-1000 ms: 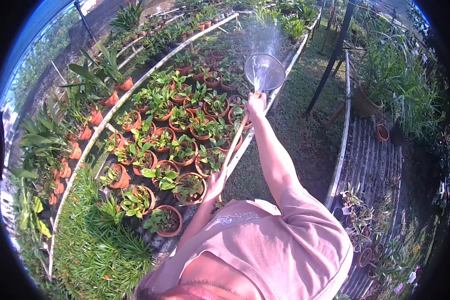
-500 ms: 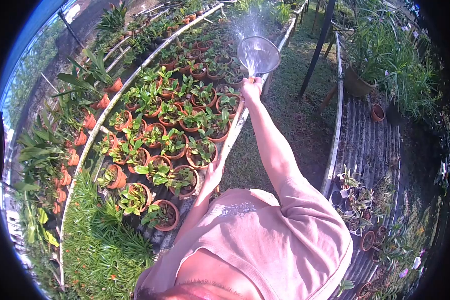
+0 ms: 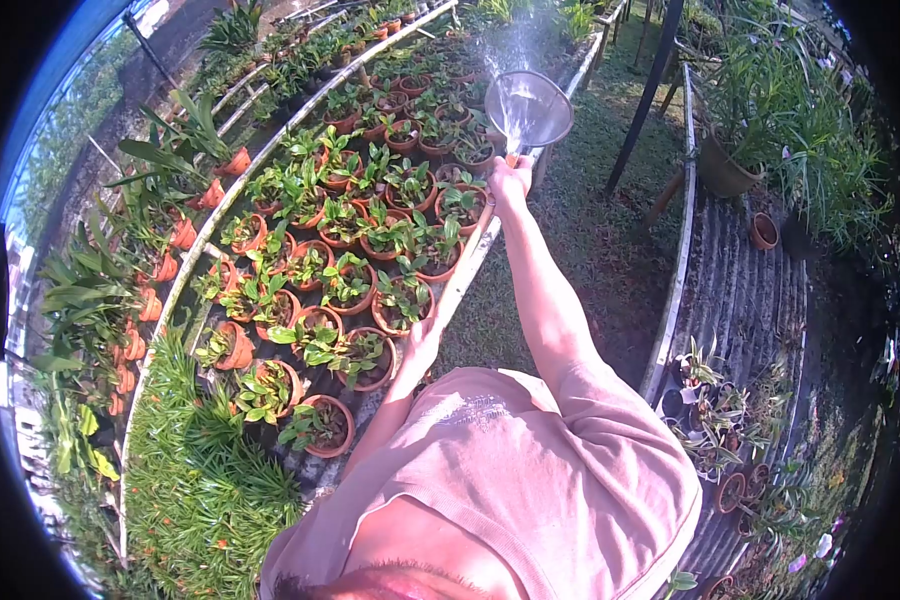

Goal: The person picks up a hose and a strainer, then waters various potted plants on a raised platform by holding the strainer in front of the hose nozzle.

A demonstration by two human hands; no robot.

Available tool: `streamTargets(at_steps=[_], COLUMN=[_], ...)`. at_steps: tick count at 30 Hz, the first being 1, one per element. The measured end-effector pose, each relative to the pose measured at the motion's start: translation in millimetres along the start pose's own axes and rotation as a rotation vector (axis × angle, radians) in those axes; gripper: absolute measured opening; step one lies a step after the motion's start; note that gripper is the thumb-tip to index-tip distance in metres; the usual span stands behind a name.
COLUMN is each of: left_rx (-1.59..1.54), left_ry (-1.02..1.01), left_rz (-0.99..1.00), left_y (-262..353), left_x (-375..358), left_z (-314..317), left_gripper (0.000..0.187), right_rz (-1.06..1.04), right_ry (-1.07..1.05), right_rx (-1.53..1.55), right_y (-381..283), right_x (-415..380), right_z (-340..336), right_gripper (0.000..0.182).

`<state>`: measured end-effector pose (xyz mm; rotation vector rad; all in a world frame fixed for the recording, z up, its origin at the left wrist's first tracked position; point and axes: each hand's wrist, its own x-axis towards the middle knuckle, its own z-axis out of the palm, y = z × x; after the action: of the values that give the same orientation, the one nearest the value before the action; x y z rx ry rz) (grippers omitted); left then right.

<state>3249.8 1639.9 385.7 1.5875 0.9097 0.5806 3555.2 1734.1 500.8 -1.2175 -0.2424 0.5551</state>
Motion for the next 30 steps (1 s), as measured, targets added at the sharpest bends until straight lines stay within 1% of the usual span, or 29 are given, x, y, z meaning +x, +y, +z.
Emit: streamTargets(at_steps=[2,3,6,7,10,11,14,16,19,23,26,30], left_rx=[-0.011,-0.022,-0.043,-0.047,-0.050,-0.049,-0.050,-0.060,-0.067,-0.082,-0.101,-0.144], left_ry=[-0.010,-0.011,-0.009,-0.006,0.004,0.008,0.012,0.013,0.004,0.001,0.016,0.081], left_rz=[-0.003,0.001,0.019,0.025,0.024,0.020,0.014,0.014,0.019,0.031,0.044,0.054], left_y=[-3,-4,-6,-6,-4,-3,-1,-2,-4,-8,-13,-9], left_x=[3,5,11,13,15,15,15,17,21,25,28,26], left_z=[2,3,8,9,9,9,12,17,25,36,40,40], left_gripper=[0.053,0.053,0.052,0.052,0.052,0.052,0.051,0.051,0.051,0.051,0.050,0.050], right_rz=[0.006,0.072,0.039,0.045,0.043,0.037,-0.010,-0.025,0.025,0.125,0.129,0.152], right_ry=[0.082,0.061,-0.017,0.001,0.117,0.113,0.089,0.111,0.100,-0.033,0.038,0.051], right_rx=[0.006,-0.004,-0.132,-0.155,-0.041,0.008,-0.011,-0.049,-0.047,-0.142,-0.136,-0.134], right_y=[-9,-12,7,7,6,4,17,20,17,3,-3,0], right_x=[-4,-4,19,21,18,16,27,34,33,37,36,40], right_z=[2,1,-5,-4,-3,-4,-13,-16,-20,-25,-22,-14], right_gripper=[0.019,0.019,0.019,0.019,0.020,0.021,0.022,0.021,0.020,0.018,0.019,0.022])
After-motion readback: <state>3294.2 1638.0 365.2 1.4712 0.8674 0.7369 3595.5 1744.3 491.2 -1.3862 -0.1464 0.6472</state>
